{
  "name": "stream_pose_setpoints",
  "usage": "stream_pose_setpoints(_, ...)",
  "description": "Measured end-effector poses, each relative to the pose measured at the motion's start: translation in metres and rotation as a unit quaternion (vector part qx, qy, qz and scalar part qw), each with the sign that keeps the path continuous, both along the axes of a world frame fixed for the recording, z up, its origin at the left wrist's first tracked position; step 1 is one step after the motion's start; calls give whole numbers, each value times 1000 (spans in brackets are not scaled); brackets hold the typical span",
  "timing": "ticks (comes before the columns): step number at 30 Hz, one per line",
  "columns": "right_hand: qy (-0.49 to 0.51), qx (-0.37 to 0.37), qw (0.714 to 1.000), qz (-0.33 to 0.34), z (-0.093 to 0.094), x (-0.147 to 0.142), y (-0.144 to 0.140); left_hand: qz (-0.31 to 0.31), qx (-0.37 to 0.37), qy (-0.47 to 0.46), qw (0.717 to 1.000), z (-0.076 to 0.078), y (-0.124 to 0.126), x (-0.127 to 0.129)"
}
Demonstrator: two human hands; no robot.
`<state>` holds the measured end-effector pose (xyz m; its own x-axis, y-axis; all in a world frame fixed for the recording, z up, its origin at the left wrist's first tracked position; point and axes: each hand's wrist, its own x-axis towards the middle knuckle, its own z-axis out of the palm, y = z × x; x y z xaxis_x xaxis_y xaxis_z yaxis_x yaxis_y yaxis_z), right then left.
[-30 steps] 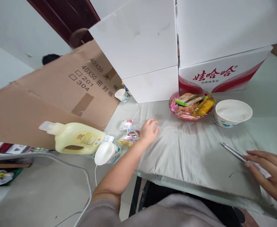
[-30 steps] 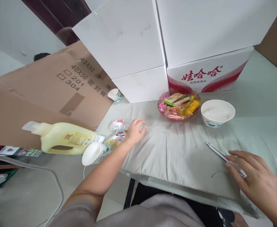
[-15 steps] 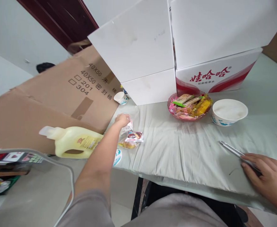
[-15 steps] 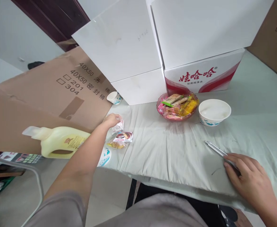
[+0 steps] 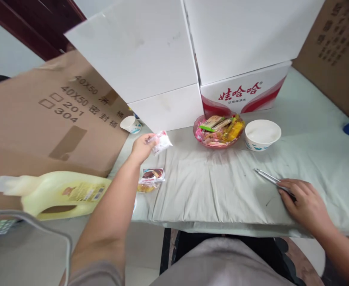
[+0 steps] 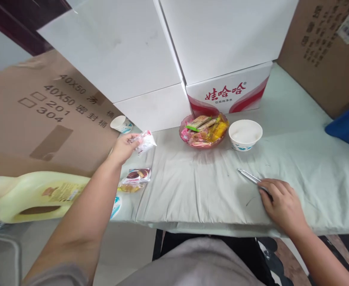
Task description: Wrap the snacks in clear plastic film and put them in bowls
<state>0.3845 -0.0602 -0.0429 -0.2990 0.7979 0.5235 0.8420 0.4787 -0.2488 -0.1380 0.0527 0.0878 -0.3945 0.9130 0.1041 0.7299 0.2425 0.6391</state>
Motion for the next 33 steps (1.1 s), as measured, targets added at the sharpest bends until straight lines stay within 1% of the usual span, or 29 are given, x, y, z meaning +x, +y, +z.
stream_pose_setpoints(1, 4, -5, 1000, -4, 0, -1, -1, -85, -7, -42, 995, -1, -2, 22)
stream_pose_setpoints(2, 8, -9, 1000, -7, 0, -1, -1, -166, -18, -74, 983, -4, -6, 45)
stream_pose_setpoints(3, 12, -12, 1000, -9, 0, -2, -2, -231, -21, -89, 969, -10, -11, 70)
stream_pose_setpoints(4, 14, -14, 1000, -9, 0, -2, -3, -279, -17, -93, 956, -19, -18, 94)
stream_pose_setpoints(6, 15, -18, 1000, -9, 1, -3, -4, -340, -3, -98, 935, -42, -32, 137)
stream_pose_setpoints(7, 13, -21, 1000, -10, 1, -2, -4, -357, 1, -103, 928, -54, -38, 155)
stream_pose_setpoints(8, 12, -24, 1000, -10, 1, -2, -4, -366, 4, -107, 925, -67, -44, 169)
stream_pose_setpoints(10, 12, -31, 999, -11, 2, 0, -4, -370, 13, -96, 924, -88, -52, 185)
stream_pose_setpoints(12, 18, -34, 999, -14, 3, -2, -4, -362, 28, -80, 928, -103, -57, 190)
stream_pose_setpoints(14, 43, -35, 998, -18, 8, -10, -4, -364, 38, -78, 927, -109, -59, 187)
stream_pose_setpoints(17, 104, -36, 994, 5, 22, -40, -4, -404, 37, -95, 909, -106, -58, 178)
stream_pose_setpoints(19, 122, -48, 990, 56, 34, -68, -3, -438, 22, -108, 892, -100, -56, 170)
stream_pose_setpoints(21, 99, -70, 986, 113, 44, -93, -1, -465, -7, -119, 877, -95, -54, 164)
stream_pose_setpoints(23, 59, -85, 984, 147, 50, -107, 3, -481, -39, -116, 868, -93, -53, 160)
stream_pose_setpoints(25, 31, -91, 986, 140, 51, -103, 7, -481, -58, -105, 869, -92, -53, 160)
stream_pose_setpoints(28, 18, -80, 995, 65, 44, -70, 8, -461, -62, -90, 881, -92, -56, 162)
stream_pose_setpoints(31, -4, -64, 998, -29, 34, -30, 5, -444, -29, -71, 893, -91, -59, 165)
stream_pose_setpoints(33, -21, -54, 995, -78, 31, -16, 3, -432, 14, -70, 899, -91, -60, 167)
